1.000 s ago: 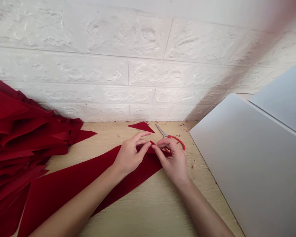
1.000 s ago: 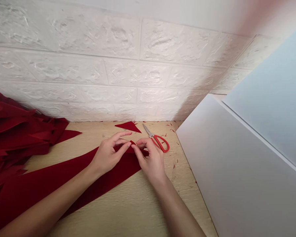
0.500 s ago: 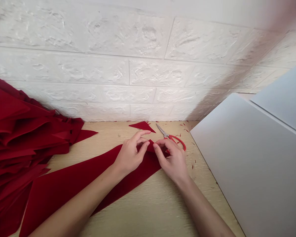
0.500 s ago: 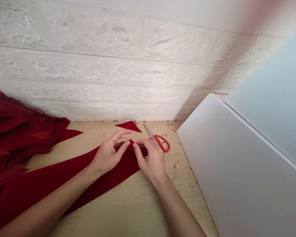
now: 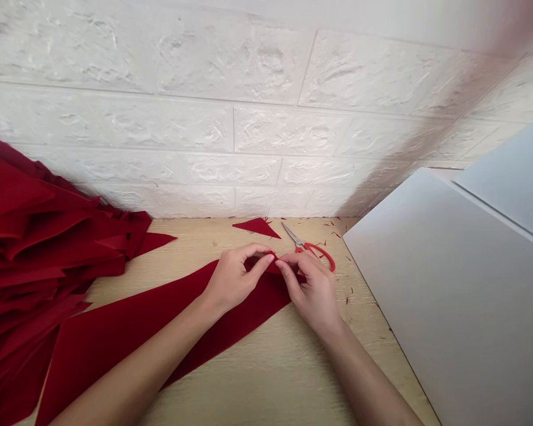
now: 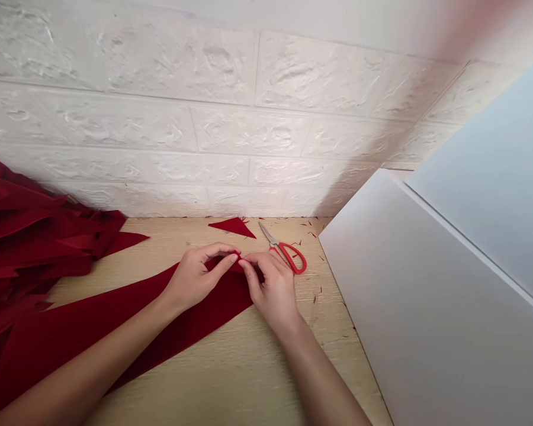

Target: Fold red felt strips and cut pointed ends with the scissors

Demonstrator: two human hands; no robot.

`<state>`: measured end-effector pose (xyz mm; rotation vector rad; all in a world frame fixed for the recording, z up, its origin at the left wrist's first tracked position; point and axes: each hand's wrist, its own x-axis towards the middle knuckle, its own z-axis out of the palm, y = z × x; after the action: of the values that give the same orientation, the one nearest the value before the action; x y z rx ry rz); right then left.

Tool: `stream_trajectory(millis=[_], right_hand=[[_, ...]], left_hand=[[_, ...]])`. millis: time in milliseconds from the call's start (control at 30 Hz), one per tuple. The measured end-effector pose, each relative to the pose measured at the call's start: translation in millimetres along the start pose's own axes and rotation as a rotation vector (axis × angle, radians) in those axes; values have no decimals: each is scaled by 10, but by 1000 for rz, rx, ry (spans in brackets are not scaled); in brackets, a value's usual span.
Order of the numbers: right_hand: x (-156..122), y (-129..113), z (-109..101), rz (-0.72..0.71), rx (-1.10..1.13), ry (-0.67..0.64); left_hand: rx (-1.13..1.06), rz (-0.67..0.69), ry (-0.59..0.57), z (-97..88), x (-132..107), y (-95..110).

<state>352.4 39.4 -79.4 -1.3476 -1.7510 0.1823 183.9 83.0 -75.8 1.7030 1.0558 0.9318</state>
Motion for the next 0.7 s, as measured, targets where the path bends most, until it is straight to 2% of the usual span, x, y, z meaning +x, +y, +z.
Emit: stream_trajectory(millis=[133,433,533,700], right_hand=[[-7,10,1,13,-4,3],[14,13,-55,114,-12,68],[20,-7,-48,162,49,59],[23,-23,-26,229,132,82]], left_hand=[[10,28,32,-53,29,31],[-7,14,397,-544,218,136],[2,8,425,-621,238,157],[10,19,393,-583,219,154]])
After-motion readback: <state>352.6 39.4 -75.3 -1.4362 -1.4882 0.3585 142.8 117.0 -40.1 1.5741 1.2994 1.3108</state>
